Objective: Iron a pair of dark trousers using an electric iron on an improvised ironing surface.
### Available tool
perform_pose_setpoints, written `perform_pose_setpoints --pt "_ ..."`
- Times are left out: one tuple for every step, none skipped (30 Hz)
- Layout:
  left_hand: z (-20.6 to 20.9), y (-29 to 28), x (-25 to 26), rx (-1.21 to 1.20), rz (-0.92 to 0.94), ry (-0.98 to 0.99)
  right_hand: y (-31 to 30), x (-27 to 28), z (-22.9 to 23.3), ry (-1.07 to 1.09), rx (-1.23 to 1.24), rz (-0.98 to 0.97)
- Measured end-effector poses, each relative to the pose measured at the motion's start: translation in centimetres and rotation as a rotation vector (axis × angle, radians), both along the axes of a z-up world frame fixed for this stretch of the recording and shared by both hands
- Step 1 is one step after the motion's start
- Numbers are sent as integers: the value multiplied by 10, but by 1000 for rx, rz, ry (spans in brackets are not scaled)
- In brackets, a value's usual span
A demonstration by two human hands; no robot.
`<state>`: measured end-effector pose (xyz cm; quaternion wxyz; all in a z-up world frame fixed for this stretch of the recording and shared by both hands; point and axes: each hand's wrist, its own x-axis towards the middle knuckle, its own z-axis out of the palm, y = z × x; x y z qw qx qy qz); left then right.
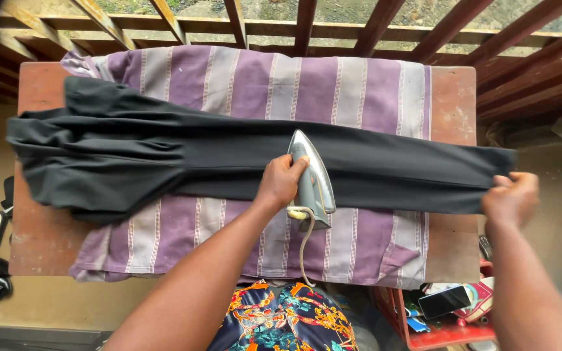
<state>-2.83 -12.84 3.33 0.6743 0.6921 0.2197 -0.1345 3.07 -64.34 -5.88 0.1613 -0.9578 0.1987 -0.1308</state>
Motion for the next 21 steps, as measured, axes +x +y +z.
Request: perform_pose_setpoints --pt "0 1 0 2 7 1 -14 5 1 1 2 7" --pt "1 2 0 66 -9 11 -27 10 0 35 -4 -52" --pt "0 3 -1 131 -26 23 -40 15 -1 69 -9 -111" --pt "1 4 -3 129 -25 26 -26 17 7 72 -11 -110" --pt "1 4 -5 182 -44 36 -12 19 14 36 -126 -70" --pt "1 4 -3 235 -64 40 1 24 24 -7 -242 -31" --pt "1 5 -2 231 -64 36 45 25 41 -10 -246 -32" --pt "0 8 -2 234 -54 55 91 25 57 -22 -67 123" --pt "0 10 -3 236 -45 74 137 26 73 -31 113 276" --pt "-5 10 -3 233 -42 73 178 22 81 -31 110 278" --pt "-9 11 -3 197 -22 79 219 17 89 140 309 444" --pt "-14 14 -4 166 0 87 263 13 96 315 511 612" --pt "-25 15 -4 167 5 88 289 8 90 317 512 616" --pt "-36 17 -5 66 29 85 315 3 84 499 720 710" --pt "-47 20 -5 -35 53 82 342 -2 78 685 927 797" --pt "-54 23 -7 -34 60 82 355 -7 87 688 927 804" --pt "-60 26 -8 -122 67 72 368 -12 95 680 747 821" --pt "-68 29 -10 -211 74 62 381 -18 103 669 567 832" --pt "-55 32 -11 -211 81 63 377 -17 89 672 565 838" --pt "-42 37 -9 -140 32 49 374 -14 74 780 823 754" --pt "-29 42 -8 -70 -17 35 371 -11 60 883 1080 655"
